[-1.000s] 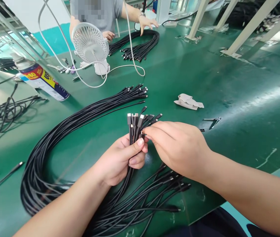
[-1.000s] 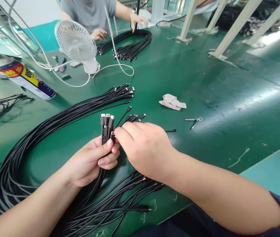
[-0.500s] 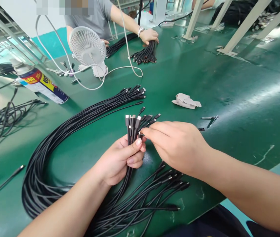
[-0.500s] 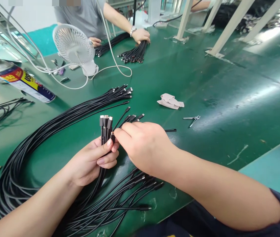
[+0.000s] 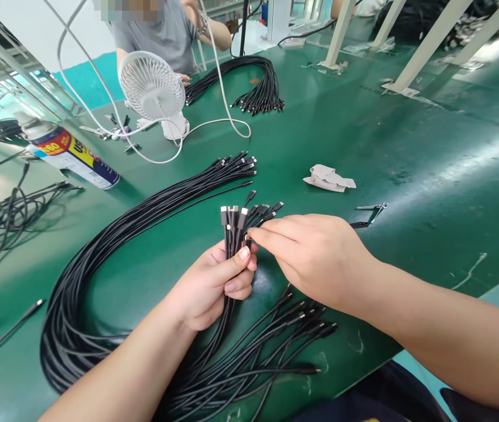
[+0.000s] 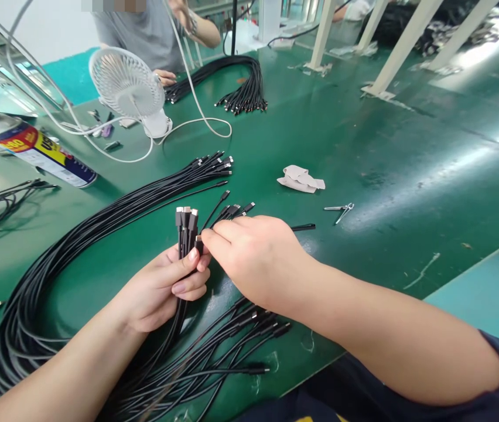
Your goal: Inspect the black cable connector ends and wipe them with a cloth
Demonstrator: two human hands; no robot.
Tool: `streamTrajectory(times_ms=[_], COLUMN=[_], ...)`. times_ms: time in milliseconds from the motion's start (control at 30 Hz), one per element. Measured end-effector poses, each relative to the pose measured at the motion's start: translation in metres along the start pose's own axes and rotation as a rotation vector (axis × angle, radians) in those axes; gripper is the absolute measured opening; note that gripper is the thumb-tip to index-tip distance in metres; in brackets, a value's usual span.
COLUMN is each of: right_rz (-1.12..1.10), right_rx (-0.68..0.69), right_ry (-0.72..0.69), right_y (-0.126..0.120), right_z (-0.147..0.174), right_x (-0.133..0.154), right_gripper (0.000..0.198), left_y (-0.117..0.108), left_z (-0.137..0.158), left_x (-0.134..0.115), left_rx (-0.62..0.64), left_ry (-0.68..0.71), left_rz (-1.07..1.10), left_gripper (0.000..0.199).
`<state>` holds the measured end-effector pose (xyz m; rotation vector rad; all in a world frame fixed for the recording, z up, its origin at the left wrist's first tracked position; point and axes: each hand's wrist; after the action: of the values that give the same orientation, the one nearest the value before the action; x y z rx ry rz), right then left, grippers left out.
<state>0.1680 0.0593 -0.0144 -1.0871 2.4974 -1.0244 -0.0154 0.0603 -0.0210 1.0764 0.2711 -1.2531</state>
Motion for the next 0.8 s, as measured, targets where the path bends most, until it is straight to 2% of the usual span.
streamTrajectory(times_ms=[533, 800], right_rz=[0.085, 0.066], right_rx=[0.020, 0.023], right_ry=[-0.036, -0.005], right_y=[-0.0032, -0.0029], right_z=[-0.0010, -0.0013], right_x=[0.0017, 0.0014], right_gripper=[0.028, 0.029], left_y=[0.0006, 0.0028], left_z=[-0.0008, 0.0005], left_x=[0.0002, -0.0016], left_rx=[-0.025, -0.021], left_ry=[-0.006, 0.004], left_rz=[-0.021, -0.016], left_gripper=[0.019, 0.016])
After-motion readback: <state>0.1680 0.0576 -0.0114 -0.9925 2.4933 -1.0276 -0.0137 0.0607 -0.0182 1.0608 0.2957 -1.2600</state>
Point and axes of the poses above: each hand's wrist, its own z-axis away from the middle knuckle, its own y-axis out of the palm, x = y × z, and after that the axes turned 12 degrees about -x, right-handed
